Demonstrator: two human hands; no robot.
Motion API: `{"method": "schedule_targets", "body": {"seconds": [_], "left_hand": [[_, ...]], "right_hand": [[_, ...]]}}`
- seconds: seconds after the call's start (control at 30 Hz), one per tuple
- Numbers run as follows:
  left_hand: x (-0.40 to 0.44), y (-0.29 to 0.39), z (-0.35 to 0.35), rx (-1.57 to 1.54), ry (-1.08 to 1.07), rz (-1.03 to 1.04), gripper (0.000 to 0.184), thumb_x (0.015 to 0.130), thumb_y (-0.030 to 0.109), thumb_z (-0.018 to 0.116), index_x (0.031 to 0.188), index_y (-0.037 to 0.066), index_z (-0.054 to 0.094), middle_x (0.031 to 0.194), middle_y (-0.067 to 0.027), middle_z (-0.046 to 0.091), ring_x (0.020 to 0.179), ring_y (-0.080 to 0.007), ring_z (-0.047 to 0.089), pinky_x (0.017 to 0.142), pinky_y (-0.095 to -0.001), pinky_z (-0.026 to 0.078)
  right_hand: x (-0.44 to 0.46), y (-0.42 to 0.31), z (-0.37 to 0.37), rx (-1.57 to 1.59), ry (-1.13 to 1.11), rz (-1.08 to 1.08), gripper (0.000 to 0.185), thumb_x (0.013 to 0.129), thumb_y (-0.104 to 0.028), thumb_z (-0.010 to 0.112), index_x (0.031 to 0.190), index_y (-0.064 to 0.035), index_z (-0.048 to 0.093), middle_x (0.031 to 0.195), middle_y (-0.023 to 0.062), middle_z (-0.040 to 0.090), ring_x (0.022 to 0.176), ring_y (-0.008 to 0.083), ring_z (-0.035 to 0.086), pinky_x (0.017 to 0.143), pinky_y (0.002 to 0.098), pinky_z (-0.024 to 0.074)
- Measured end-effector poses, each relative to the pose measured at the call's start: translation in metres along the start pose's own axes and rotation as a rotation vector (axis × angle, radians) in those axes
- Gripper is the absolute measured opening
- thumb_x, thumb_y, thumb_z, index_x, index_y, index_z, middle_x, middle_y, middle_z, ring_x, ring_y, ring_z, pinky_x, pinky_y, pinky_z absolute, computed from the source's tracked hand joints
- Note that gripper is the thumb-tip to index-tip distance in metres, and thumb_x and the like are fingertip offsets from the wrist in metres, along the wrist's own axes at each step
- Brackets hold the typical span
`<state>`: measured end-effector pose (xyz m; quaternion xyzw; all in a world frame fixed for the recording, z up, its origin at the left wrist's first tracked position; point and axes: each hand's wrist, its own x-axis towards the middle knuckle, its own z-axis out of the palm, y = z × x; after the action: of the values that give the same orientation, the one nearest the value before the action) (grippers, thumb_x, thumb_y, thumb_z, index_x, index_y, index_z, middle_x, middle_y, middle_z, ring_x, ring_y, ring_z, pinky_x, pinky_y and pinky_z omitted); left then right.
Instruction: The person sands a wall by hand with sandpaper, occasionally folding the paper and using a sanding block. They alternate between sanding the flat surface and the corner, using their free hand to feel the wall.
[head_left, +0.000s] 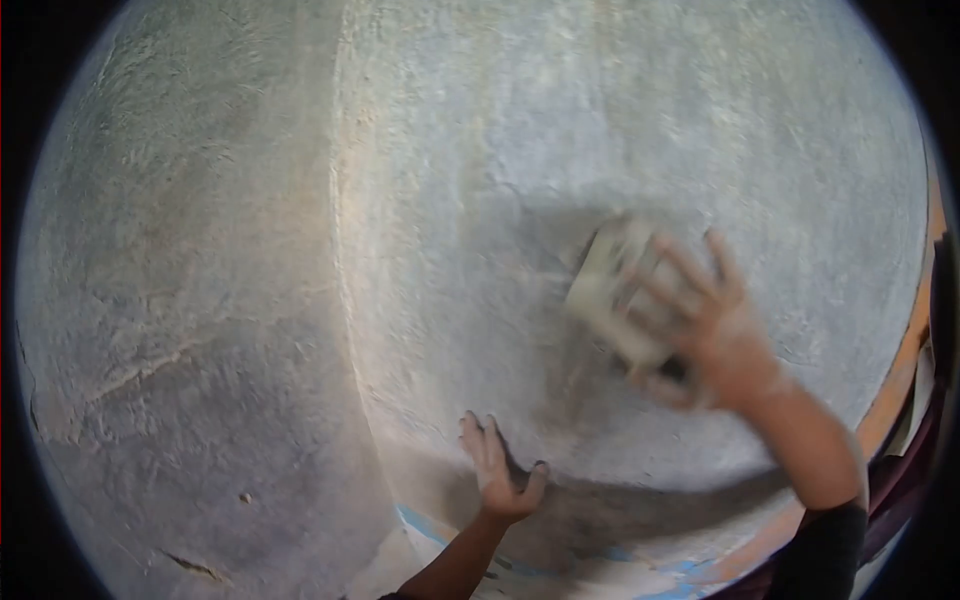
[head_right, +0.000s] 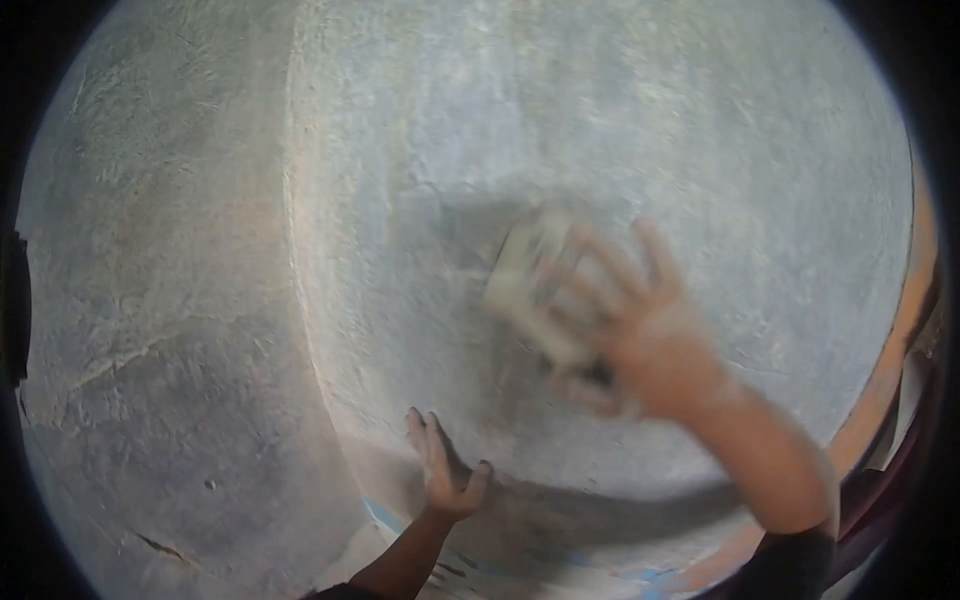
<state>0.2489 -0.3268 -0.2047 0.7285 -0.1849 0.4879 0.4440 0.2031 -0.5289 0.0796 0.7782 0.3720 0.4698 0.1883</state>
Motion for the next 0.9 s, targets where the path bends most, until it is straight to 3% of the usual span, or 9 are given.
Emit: {"method": "schedule_targets", "body": {"seconds": [0.07,0.1,0.2,0.3,0.4,0.43,0.6,0.67,0.9], "left_hand": [[-0.013,0.034,0.027,0.001,-0.044,-0.015,0.094,0.076,0.025,0.069,0.145,-0.008,0.014,0.146,-0.0415,0.006,0.136,-0.0584,0.004,0.106,-0.0657,0.0],[-0.019,0.048,0.036,0.002,-0.08,-0.008,0.096,0.076,0.026,0.069,0.145,-0.008,0.012,0.146,-0.0413,0.004,0.136,-0.0588,0.001,0.105,-0.0664,-0.002],[-0.027,0.077,0.047,0.031,-0.207,-0.021,0.099,0.077,0.026,0.068,0.146,-0.008,0.005,0.148,-0.0398,-0.001,0.137,-0.0559,-0.004,0.108,-0.0615,-0.004],[-0.034,0.09,0.049,0.061,-0.272,-0.076,0.103,0.078,0.029,0.069,0.146,-0.007,0.001,0.148,-0.0386,-0.005,0.138,-0.055,-0.007,0.107,-0.0619,-0.005],[-0.053,0.098,0.06,0.056,-0.35,-0.159,0.107,0.078,0.034,0.069,0.145,-0.009,-0.004,0.146,-0.0409,-0.009,0.134,-0.059,-0.013,0.104,-0.0664,-0.008],[-0.06,0.1,0.064,0.088,-0.433,-0.157,0.112,0.078,0.038,0.069,0.144,-0.009,-0.008,0.145,-0.0412,-0.014,0.132,-0.0588,-0.019,0.103,-0.0664,-0.01],[-0.078,0.11,0.077,0.128,-0.696,-0.22,0.129,0.075,0.055,0.07,0.138,-0.013,-0.02,0.138,-0.0452,-0.025,0.124,-0.0617,-0.031,0.1,-0.069,-0.014],[-0.079,0.111,0.079,0.155,-0.728,-0.222,0.134,0.073,0.06,0.07,0.136,-0.014,-0.022,0.136,-0.0471,-0.026,0.123,-0.0632,-0.031,0.099,-0.0699,-0.013],[-0.079,0.108,0.087,0.19,-0.744,-0.241,0.14,0.07,0.062,0.071,0.133,-0.013,-0.029,0.132,-0.0473,-0.032,0.122,-0.0621,-0.033,0.101,-0.0681,-0.013]], "right_hand": [[-0.052,-0.014,0.029,0.143,-0.232,-0.358,0.046,0.072,-0.043,0.068,0.111,-0.0192,0.068,0.139,0.0009,0.049,0.139,0.0241,0.03,0.112,0.0613,0.0141],[-0.072,-0.016,0.029,0.171,-0.239,-0.362,0.046,0.072,-0.043,0.068,0.111,-0.0192,0.068,0.139,0.0009,0.049,0.139,0.0241,0.03,0.112,0.0613,0.0141],[-0.113,-0.009,0.022,0.099,-0.21,-0.35,0.05,0.069,-0.042,0.069,0.114,-0.0202,0.067,0.14,0.001,0.048,0.139,0.0257,0.029,0.111,0.0645,0.0122],[-0.134,0.018,-0.012,0.037,0.031,0.119,0.055,0.069,-0.039,0.07,0.119,-0.0181,0.063,0.141,0.0016,0.046,0.14,0.0265,0.029,0.109,0.0675,0.0106],[-0.168,-0.011,0.022,0.204,-0.04,0.059,0.05,0.066,-0.036,0.072,0.112,-0.0163,0.066,0.139,0.0021,0.047,0.139,0.0266,0.03,0.108,0.0693,0.0109],[-0.18,-0.015,0.037,0.177,-0.145,-0.21,0.04,0.067,-0.035,0.071,0.101,-0.0152,0.067,0.138,0.0016,0.048,0.138,0.0263,0.032,0.106,0.0718,0.01],[-0.193,-0.004,0.014,0.221,0.078,-0.018,0.029,0.072,-0.035,0.067,0.092,-0.0147,0.066,0.133,0.0003,0.05,0.136,0.0251,0.035,0.104,0.0747,0.0098],[-0.196,-0.001,0.003,0.023,0.198,0.253,0.041,0.07,-0.035,0.068,0.106,-0.0189,0.061,0.13,-0.0003,0.053,0.133,0.0254,0.04,0.108,0.072,0.0038],[-0.22,-0.023,0.034,0.179,-0.022,-0.056,0.034,0.071,-0.033,0.067,0.101,-0.0177,0.063,0.13,-0.0007,0.051,0.133,0.027,0.04,0.108,0.0718,-0.0001]]}}
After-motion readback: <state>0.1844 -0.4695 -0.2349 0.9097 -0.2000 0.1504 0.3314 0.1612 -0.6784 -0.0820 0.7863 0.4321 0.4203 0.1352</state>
